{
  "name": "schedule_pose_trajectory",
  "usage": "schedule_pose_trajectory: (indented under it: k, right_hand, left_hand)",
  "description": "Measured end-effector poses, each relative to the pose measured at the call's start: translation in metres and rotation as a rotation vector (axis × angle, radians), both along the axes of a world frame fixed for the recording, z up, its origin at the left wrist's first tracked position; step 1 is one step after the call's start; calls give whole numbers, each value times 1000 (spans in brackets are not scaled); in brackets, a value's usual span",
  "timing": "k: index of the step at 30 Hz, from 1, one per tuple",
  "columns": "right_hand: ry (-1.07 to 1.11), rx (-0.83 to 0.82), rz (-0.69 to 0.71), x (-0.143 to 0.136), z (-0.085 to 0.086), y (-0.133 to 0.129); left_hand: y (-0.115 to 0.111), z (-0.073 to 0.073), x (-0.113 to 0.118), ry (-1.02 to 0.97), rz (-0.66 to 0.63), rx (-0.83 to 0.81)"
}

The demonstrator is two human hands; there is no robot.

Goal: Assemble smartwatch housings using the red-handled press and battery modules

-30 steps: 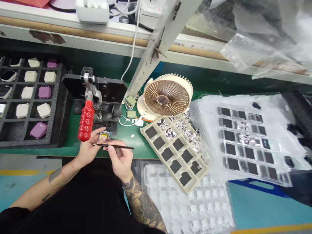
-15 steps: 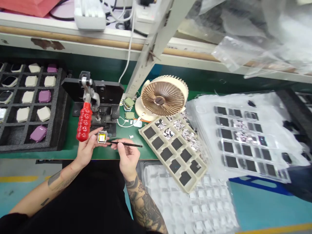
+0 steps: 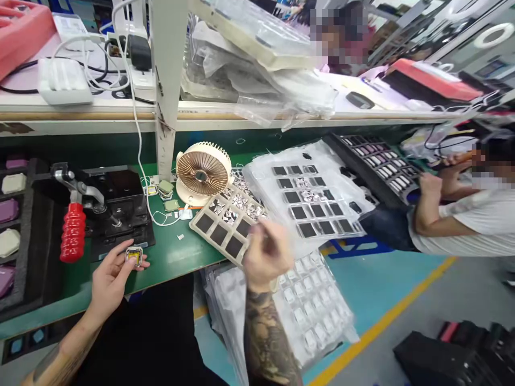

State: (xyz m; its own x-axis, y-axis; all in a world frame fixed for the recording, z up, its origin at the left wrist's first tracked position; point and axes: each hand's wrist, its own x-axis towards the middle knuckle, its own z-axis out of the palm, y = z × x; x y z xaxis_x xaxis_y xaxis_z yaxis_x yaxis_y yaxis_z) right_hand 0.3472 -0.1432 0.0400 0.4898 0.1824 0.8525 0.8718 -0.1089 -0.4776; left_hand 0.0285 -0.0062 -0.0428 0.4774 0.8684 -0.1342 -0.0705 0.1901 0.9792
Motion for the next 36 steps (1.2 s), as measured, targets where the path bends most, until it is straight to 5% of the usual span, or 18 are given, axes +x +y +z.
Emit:
schedule_pose_trajectory:
  k: [4,7,11,15,19,22,28,36]
  right_hand:
    - [-197,-432,498,-80,-40,17]
    - [-225,-624,627,-107,-60,30]
    - [-265,-740,674,-105,-66,38]
    - [-282,-683,624,-68,-38,44]
    - [-130,-430,231,10,19,75]
    - [-27,-540,264,72,47,113]
    - [241,-705,579,119,41,149]
    - [186,-667,564,120,39,147]
  left_hand:
    - [-1,0,-1,5,8,6]
    - [0,-1,-2,9,13,30]
    - [1,-2,-1,5,5,53]
    - [1,0,1,-14,8,50]
    - [2,1,2,-21,-20,54]
    - [3,0,2,-30,-32,57]
    - [2,-4,2,-24,-28,44]
    - [1,0,2,-36,-20,33]
